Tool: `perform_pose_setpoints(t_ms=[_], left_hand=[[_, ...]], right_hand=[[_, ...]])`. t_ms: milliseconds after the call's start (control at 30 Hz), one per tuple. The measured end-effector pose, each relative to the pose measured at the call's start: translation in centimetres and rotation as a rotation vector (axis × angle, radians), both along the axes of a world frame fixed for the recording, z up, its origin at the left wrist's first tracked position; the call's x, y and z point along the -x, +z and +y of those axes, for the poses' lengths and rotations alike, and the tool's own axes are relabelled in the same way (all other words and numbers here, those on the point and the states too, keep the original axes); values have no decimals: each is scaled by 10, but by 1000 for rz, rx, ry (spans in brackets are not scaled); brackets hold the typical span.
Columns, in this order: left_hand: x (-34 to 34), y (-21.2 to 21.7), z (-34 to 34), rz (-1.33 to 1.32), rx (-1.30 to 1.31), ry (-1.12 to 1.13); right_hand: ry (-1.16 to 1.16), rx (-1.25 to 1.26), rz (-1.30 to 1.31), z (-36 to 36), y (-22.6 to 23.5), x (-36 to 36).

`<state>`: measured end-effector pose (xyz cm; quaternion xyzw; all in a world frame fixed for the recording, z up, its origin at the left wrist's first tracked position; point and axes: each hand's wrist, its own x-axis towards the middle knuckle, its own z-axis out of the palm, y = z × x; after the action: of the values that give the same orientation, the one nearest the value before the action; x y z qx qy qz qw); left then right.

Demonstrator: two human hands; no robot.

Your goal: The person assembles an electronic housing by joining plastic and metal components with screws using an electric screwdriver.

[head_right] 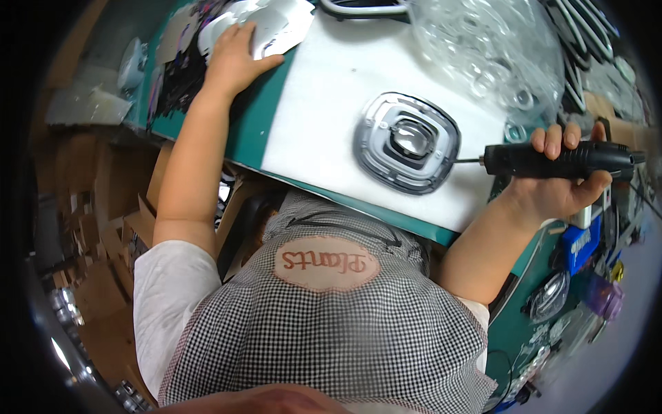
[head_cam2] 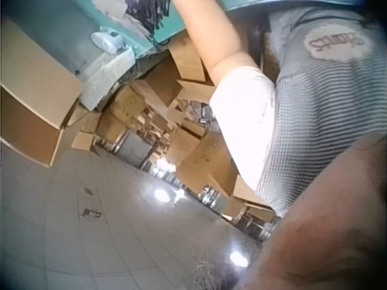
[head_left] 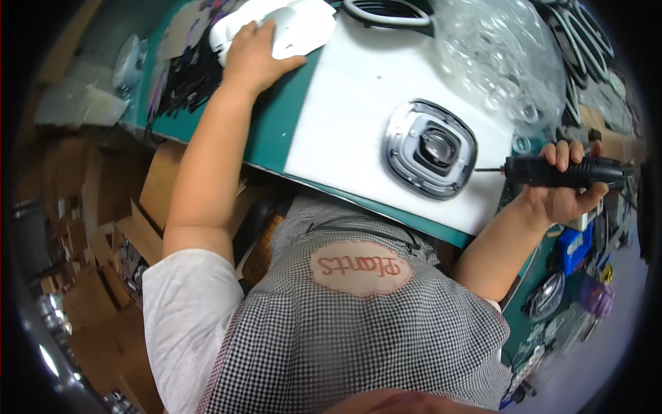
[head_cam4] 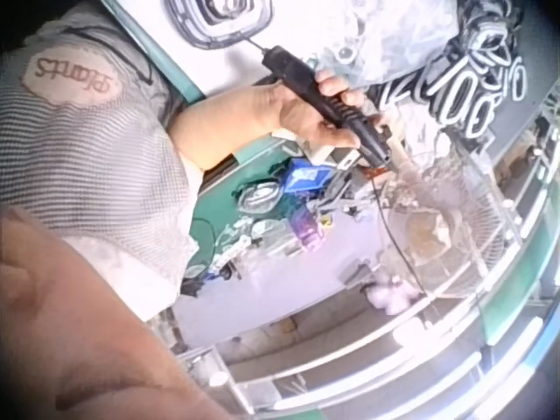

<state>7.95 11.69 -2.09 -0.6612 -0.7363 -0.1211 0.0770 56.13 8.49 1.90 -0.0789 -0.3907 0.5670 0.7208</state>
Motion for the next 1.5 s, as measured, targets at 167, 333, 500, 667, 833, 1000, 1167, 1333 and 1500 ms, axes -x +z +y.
perform_pose_setpoints(t_ms=[167, 333, 500, 667, 833, 1000, 1167, 1333, 1500], left_hand=[[27, -3, 12, -111, -51, -223], [78, 21, 12, -928, -328, -252], [34, 66, -7, -1176, -576, -460], [-9, 78, -22, -1106, -512, -524], [-12, 70, -26, -942, -457, -573], [-15, 66, -27, -854, -430, -577], [-25, 59, -31, -867, -401, -616], [-34, 51, -33, -855, -295, -697], [-55, 47, -41, -772, -184, -797]], right_hand=[[-130, -136, -100, -32, 35, -20], [-614, -241, -200, -67, 70, -44], [-895, -319, -328, -75, 67, -45], [-1157, -264, -643, -67, 59, -38], [-1129, -221, -603, -65, 47, -55], [-1140, -193, -615, -62, 42, -54], [-1084, -176, -647, -61, 43, -54], [-980, -28, -639, -59, 43, -36], [-670, -81, -429, -61, 41, -36]])
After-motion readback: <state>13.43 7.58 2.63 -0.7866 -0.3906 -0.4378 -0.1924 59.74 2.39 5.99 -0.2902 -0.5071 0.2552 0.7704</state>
